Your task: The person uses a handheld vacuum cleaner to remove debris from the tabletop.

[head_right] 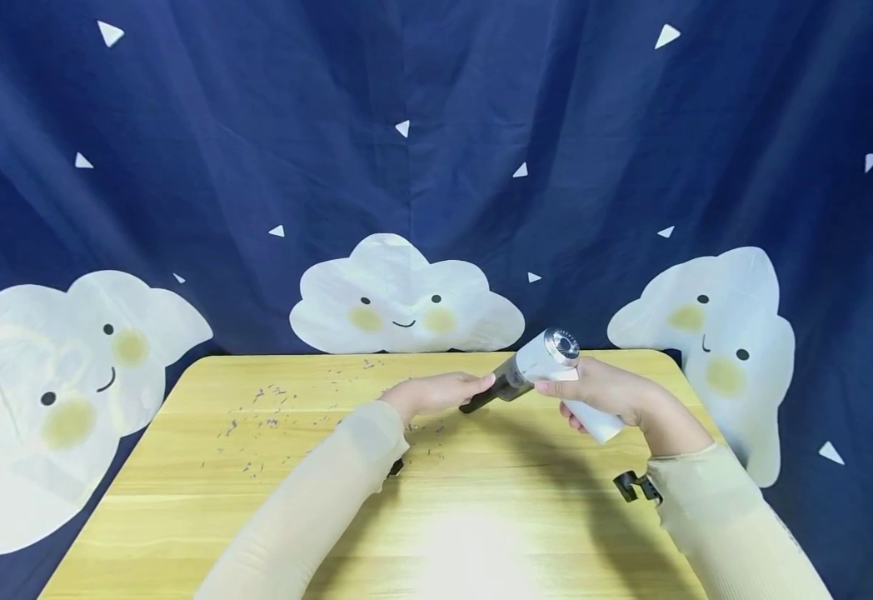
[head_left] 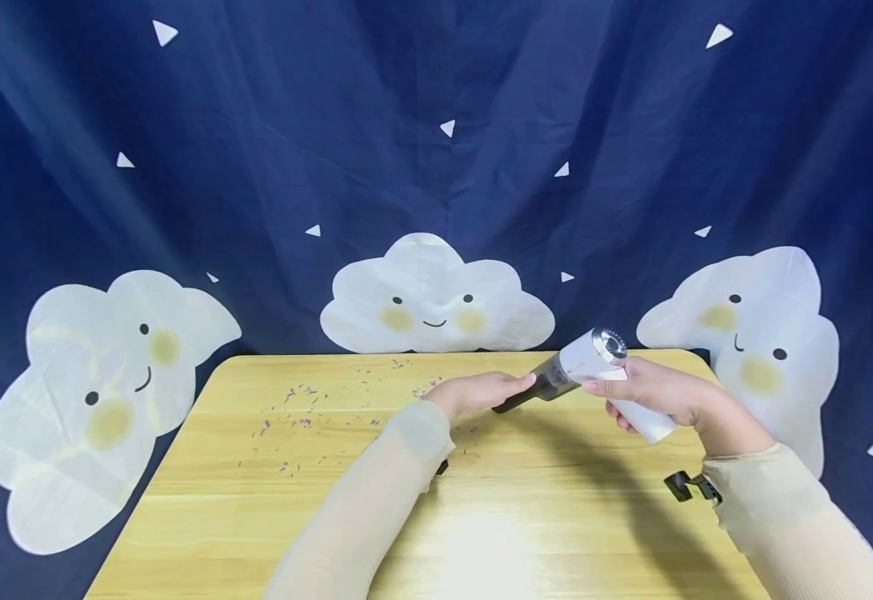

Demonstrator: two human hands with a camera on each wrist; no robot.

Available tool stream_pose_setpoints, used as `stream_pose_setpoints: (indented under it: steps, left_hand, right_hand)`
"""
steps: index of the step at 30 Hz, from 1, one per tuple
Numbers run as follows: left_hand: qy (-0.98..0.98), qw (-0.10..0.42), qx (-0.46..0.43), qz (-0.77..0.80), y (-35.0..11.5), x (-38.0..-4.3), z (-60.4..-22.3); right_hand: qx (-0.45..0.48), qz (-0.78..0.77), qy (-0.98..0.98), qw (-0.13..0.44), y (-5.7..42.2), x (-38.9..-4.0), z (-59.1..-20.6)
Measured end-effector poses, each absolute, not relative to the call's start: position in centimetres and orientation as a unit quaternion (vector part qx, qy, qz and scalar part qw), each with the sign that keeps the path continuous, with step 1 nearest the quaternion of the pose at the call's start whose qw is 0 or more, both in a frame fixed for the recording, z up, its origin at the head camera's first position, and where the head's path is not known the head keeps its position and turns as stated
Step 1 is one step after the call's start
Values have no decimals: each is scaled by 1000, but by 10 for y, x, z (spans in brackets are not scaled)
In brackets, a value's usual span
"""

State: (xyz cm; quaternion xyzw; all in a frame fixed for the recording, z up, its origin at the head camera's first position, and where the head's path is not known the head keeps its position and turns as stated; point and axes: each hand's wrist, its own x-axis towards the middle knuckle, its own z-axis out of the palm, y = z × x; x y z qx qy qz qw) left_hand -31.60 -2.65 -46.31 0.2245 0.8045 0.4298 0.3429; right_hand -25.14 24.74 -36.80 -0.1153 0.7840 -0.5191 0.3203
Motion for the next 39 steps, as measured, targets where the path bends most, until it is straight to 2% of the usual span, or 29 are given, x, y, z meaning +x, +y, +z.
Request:
stream_pose_setpoints:
  steps: [5, 16, 39]
  left_hand:
    - [808, 321, 219, 443, -23, -317, -464]
    - [795, 323, 208, 470, -29, -318, -464]
    - [803, 339, 207, 444, -53, -325, -459]
  right_hand:
    - [-110, -517, 790, 310, 246, -253, -368]
    - [-113, -522, 794, 291, 239, -254, -371]
    - [-112, -535, 771, 326, 231, -268, -380]
